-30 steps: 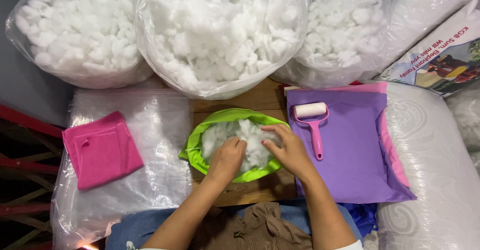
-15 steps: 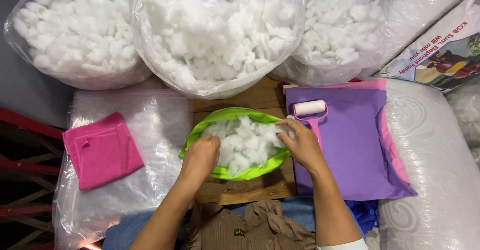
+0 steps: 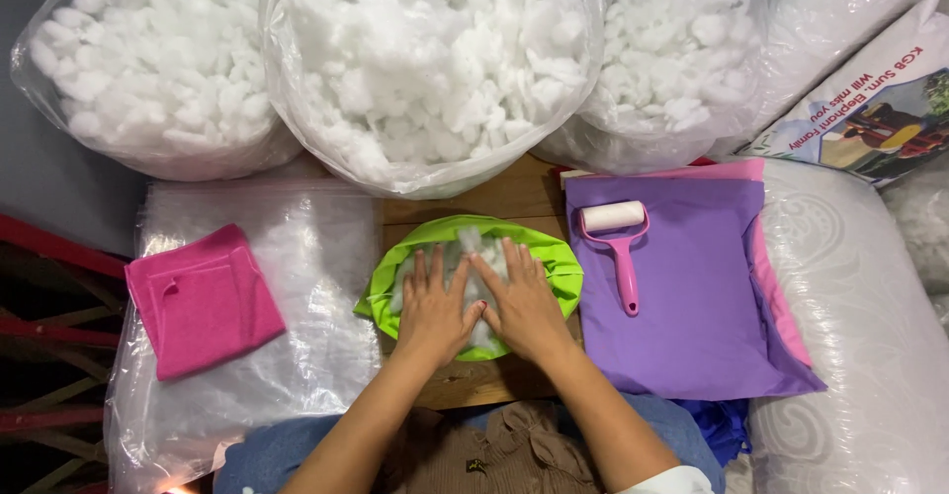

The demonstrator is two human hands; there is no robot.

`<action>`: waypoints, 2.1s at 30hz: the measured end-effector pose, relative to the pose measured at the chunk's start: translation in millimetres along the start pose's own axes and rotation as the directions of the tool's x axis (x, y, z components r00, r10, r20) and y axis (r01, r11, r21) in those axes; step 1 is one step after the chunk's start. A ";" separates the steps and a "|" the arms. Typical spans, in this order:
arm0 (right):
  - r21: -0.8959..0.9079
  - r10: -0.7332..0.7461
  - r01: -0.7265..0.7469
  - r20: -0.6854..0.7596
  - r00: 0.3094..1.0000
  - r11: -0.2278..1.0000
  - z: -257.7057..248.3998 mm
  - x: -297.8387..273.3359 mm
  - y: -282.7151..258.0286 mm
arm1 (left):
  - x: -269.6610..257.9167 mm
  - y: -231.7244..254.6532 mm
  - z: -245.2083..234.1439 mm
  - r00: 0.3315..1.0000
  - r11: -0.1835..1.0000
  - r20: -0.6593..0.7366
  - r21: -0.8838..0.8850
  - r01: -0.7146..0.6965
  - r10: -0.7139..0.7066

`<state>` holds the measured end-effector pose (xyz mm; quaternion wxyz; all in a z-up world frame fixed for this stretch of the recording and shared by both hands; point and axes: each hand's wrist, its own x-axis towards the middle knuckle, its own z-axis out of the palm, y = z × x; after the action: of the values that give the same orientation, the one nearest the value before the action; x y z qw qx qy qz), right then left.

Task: Stuffing a green heart-shaped fabric piece with white fiberfill and shaping it by hand.

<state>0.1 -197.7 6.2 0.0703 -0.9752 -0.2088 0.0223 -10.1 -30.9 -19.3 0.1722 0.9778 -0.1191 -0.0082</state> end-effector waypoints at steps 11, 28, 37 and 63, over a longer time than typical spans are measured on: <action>-0.206 0.042 -0.036 0.025 0.999 0.978 66.2 14.4 55.0 | 17.7 -44.5 53.7 0.990 0.977 -0.080 0.189 -0.097 0.114; -0.089 -0.071 0.057 -0.158 0.985 0.994 50.3 25.0 35.2 | 9.1 -9.9 -9.4 0.969 0.949 0.177 0.235 -0.209 0.170; -0.213 -0.170 0.148 -0.086 0.982 0.966 39.2 20.9 53.9 | 28.3 -44.3 43.3 0.786 0.914 -0.519 0.382 -0.138 0.336; -0.207 -0.071 0.069 -0.003 0.997 0.976 79.3 9.2 87.5 | 19.6 -25.7 64.9 0.969 0.895 -0.034 0.392 -0.214 0.246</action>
<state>38.1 -262.8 -85.2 -0.0293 -0.9694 -0.2438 -0.0072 11.2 -33.8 -88.5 -0.0188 0.9710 -0.2259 0.0763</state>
